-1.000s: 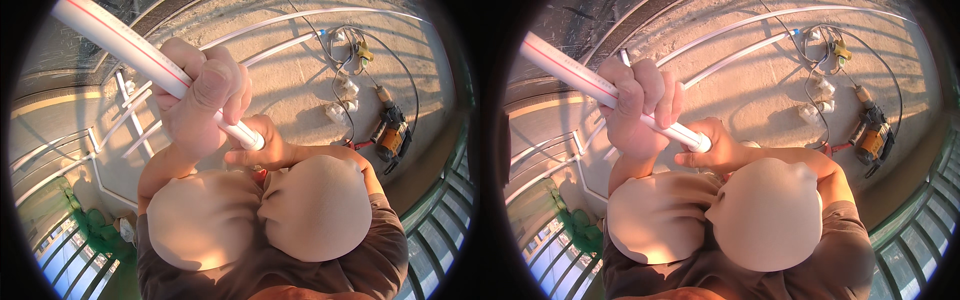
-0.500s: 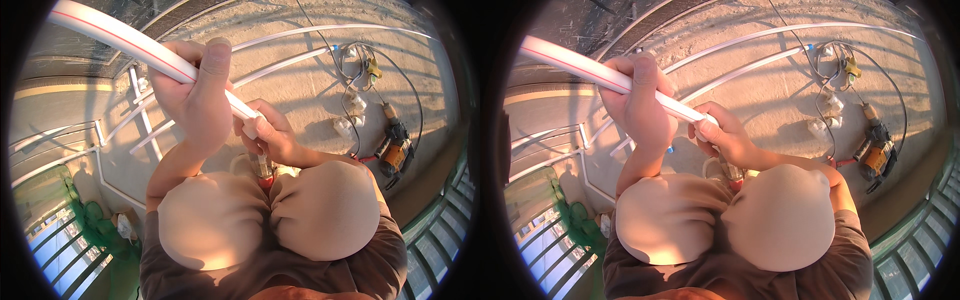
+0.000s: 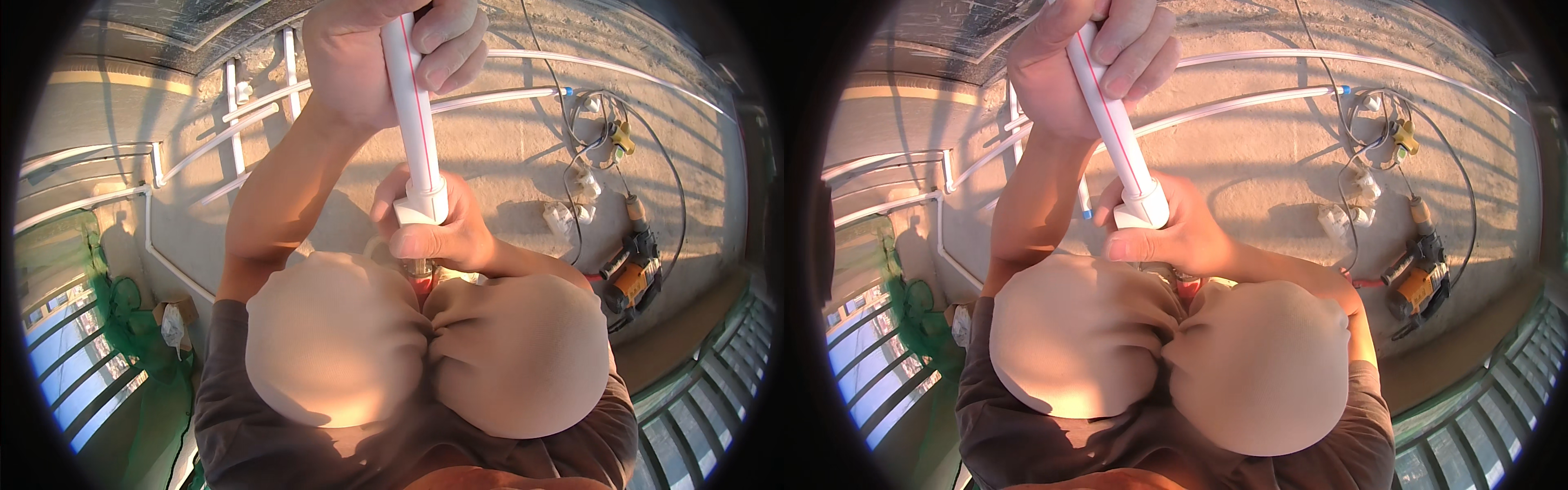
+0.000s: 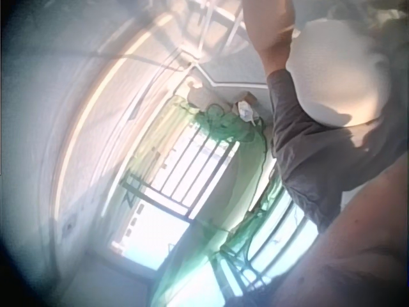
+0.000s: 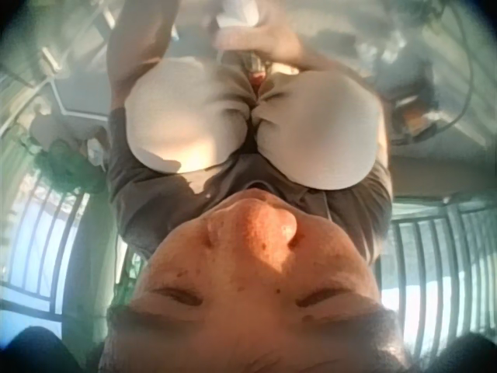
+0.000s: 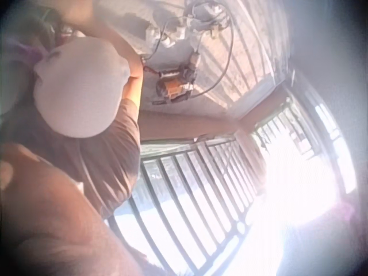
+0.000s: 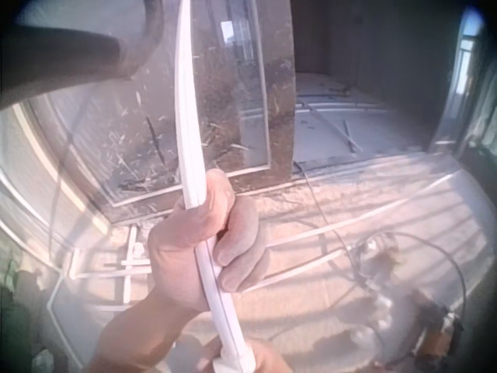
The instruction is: The person sits on a balcony floor and assembles a white PVC frame. They pick up PVC pipes and connectors, align the pipes, and press them into the connectors to form a rectangular structure.
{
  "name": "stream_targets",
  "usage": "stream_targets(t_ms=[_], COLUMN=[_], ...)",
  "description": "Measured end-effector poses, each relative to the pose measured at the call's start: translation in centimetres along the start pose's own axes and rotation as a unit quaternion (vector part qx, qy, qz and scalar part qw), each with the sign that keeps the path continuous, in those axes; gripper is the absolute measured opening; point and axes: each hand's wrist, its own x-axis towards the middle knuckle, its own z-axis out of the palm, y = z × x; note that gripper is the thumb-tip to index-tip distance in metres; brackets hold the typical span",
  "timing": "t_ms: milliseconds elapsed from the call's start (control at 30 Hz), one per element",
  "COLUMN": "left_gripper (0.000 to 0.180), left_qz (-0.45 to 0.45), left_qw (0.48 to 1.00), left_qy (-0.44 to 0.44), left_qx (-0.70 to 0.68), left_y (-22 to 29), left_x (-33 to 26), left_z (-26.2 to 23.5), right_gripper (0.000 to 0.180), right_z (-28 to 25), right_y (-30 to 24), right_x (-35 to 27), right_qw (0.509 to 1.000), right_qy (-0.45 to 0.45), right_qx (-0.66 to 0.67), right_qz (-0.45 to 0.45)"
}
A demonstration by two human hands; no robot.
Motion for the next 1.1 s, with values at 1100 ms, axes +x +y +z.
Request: stream_targets(t_ms=[1100], left_gripper=[0.026], left_qz=[0.03], left_qw=[0.994], left_qy=[0.065], left_qx=[0.085], left_y=[-3.9], left_x=[-1.9], left_z=[5.8], right_gripper=[0.021], right_z=[-0.4], right_y=[3.5], right_x=[-2.9], right_qw=[0.995], right_qy=[0.095], right_qx=[-0.005], right_qz=[-0.033])
